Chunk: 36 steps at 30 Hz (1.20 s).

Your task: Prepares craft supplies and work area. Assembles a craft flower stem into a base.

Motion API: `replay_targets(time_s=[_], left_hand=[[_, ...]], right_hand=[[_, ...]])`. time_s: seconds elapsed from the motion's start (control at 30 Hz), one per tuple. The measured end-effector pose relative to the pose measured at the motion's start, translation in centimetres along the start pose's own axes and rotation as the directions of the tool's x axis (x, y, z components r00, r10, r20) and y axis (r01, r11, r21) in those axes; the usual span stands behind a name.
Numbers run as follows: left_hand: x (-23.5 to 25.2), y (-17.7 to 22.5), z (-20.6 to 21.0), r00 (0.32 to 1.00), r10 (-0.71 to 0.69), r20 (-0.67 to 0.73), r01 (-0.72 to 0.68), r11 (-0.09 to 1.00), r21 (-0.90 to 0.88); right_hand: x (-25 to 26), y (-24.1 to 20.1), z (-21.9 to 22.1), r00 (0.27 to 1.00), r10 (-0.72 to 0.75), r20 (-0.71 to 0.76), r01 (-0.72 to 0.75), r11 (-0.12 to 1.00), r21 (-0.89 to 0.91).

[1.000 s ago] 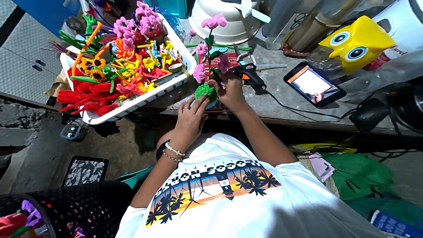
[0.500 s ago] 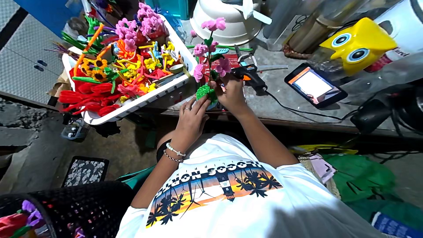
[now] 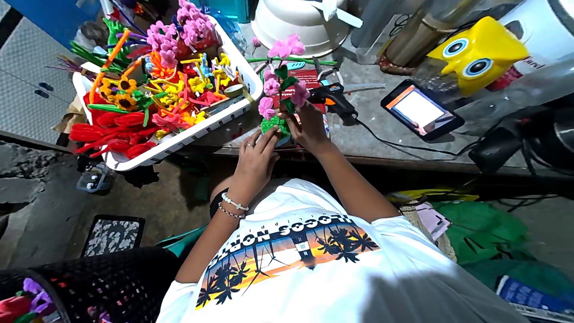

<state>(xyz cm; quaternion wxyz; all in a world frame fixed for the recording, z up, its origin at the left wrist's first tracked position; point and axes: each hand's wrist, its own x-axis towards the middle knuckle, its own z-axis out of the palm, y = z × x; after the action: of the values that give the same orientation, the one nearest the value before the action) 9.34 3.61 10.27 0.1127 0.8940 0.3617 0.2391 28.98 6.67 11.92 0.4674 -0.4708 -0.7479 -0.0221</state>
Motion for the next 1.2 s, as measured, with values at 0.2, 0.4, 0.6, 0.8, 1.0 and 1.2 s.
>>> replay_targets(time_s=[0.2,0.4,0.6,0.8,1.0,1.2], left_hand=[[0.0,0.0,0.0,1.0,-0.001,-0.001,0.001,1.0,-0.01],[0.0,0.0,0.0,1.0,-0.001,-0.002,0.001,1.0,-0.008],[0.0,0.0,0.2,1.0,-0.003,-0.014,0.002,1.0,-0.02],[-0.1,0.0,0.2,1.0,-0.008,-0.015,0.008,1.0,-0.02],[-0.1,-0.3,0.4,0.999,-0.018,-0.042,0.015,0.998,-0.062],[0.1,-0.4,1.3,0.983,-0.075,-0.17,0.025,0.96,-0.279]], right_hand=[[0.0,0.1,0.1,0.999,-0.039,-0.016,0.039,0.999,-0.008],[-0.2,0.3,0.2,1.0,-0.017,0.007,0.017,1.0,0.021],[-0.4,0.2,0.1,0.998,0.054,-0.018,-0.053,0.998,0.039],[-0.8,1.0,0.8,0.998,0.016,-0.062,-0.011,0.997,0.079],[-0.9,1.0,0.4,0.998,0.053,-0.037,-0.047,0.987,0.153],[-0.9,0.7,-0.8,0.975,0.219,-0.025,-0.196,0.913,0.357]])
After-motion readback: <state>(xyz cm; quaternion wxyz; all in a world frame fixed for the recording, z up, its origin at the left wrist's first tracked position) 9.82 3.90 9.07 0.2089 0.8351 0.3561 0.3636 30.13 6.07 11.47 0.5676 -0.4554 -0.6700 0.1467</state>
